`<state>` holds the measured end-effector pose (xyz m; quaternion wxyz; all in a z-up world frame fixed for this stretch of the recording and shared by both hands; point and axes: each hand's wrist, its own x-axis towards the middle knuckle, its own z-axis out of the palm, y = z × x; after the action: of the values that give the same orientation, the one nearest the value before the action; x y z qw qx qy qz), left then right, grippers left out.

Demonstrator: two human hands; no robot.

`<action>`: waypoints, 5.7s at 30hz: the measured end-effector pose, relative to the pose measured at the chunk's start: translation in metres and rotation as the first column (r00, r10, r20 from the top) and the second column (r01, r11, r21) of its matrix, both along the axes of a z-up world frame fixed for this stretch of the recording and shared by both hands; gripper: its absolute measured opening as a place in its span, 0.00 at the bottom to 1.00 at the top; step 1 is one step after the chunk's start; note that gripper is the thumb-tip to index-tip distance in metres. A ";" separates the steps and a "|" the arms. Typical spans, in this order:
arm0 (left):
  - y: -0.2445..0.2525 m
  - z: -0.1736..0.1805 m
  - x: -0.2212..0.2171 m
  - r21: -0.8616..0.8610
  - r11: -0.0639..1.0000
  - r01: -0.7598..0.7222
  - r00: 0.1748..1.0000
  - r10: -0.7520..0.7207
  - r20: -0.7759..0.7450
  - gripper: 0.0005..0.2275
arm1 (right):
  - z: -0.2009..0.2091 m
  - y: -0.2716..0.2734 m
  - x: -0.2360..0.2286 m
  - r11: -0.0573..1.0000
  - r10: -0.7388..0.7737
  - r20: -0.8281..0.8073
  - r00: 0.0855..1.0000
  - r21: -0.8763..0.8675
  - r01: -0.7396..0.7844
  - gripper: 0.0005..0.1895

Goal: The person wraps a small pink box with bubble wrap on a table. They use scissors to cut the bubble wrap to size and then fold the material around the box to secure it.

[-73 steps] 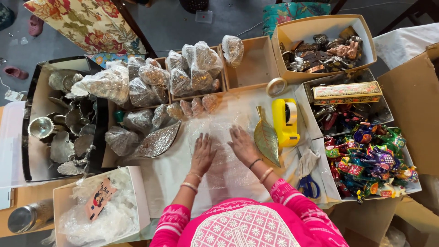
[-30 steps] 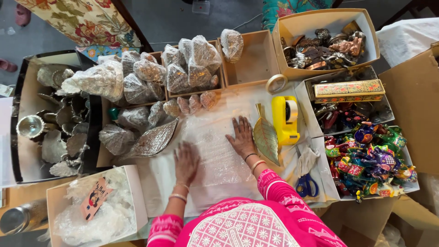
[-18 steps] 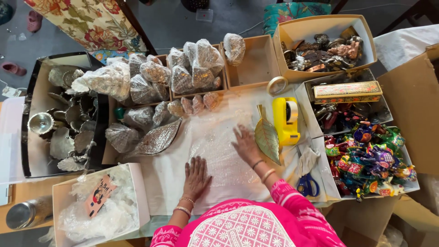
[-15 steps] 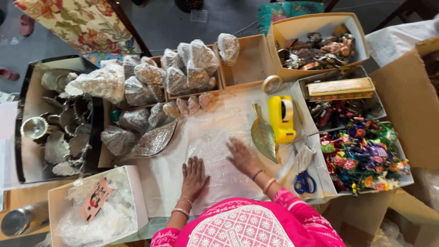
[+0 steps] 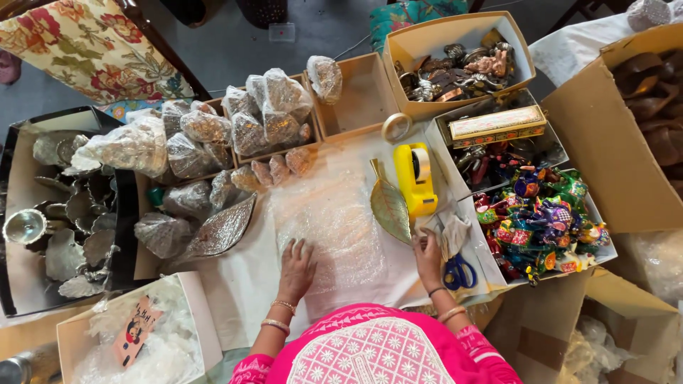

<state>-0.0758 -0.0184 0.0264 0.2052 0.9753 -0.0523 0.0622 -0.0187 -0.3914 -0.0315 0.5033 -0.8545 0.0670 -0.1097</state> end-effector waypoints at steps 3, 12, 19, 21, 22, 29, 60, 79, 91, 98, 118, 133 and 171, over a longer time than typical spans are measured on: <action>-0.010 -0.003 0.007 0.049 0.990 0.129 0.986 -0.123 -0.110 0.24 | -0.028 -0.004 0.024 0.921 0.012 -0.276 0.961 0.377 0.097 0.19; -0.003 -0.014 0.002 0.110 0.978 0.178 0.965 -0.152 -0.212 0.29 | -0.062 -0.001 0.041 0.855 0.171 -0.381 0.909 0.516 0.055 0.14; -0.003 -0.017 0.001 0.095 0.982 0.163 0.963 -0.138 -0.233 0.29 | -0.015 0.001 0.031 0.850 0.113 -0.362 0.925 0.517 0.099 0.12; -0.003 -0.018 0.002 0.095 0.982 0.163 0.964 -0.138 -0.226 0.29 | 0.007 -0.004 0.025 0.994 0.040 -0.223 0.974 0.106 -0.017 0.10; -0.002 -0.020 0.002 0.095 0.982 0.164 0.965 -0.139 -0.224 0.29 | 0.022 -0.008 0.023 0.994 0.039 -0.222 0.974 0.106 -0.016 0.10; -0.002 -0.022 0.002 0.098 0.981 0.169 0.963 -0.144 -0.227 0.29 | 0.071 -0.035 0.009 0.877 0.037 0.202 0.979 -0.477 0.065 0.09; -0.012 -0.032 0.009 -0.362 0.921 -0.143 0.977 0.074 -0.198 0.17 | -0.093 -0.039 0.009 0.695 0.267 -0.337 0.903 0.716 0.062 0.09; 0.167 0.049 -0.175 -0.131 0.759 -0.638 0.716 0.647 0.261 0.08 | 0.003 -0.007 0.032 0.783 0.207 0.119 0.971 -0.615 -0.091 0.24; 0.277 0.030 -0.262 0.021 0.487 -0.873 0.487 0.873 0.012 0.17 | 0.031 0.126 0.028 0.844 0.517 -0.182 0.836 -0.054 -0.533 0.21; 0.254 0.071 -0.253 -0.125 0.570 -0.812 0.583 0.776 -0.240 0.13 | 0.080 0.237 0.024 0.123 0.872 -0.305 0.383 -0.622 -0.774 0.24; 0.401 0.012 -0.170 -0.216 0.526 -0.823 0.517 0.850 0.099 0.08 | 0.100 0.305 0.007 0.272 0.926 -0.156 0.345 -0.358 -0.893 0.08; 0.311 0.073 -0.176 -0.703 0.474 -0.530 0.613 0.787 0.068 0.08 | 0.142 0.427 -0.010 0.174 0.984 -0.039 0.175 -0.020 -0.984 0.08; 0.268 -0.001 -0.181 0.122 0.499 -0.858 0.509 0.859 0.064 0.37 | 0.118 0.542 -0.053 0.114 0.988 0.138 0.072 -0.325 -0.939 0.09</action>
<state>-0.2564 0.2492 0.0257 0.0794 0.8847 0.4343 0.1496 -0.0721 0.1505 0.0864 0.3860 -0.6864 -0.6067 0.1087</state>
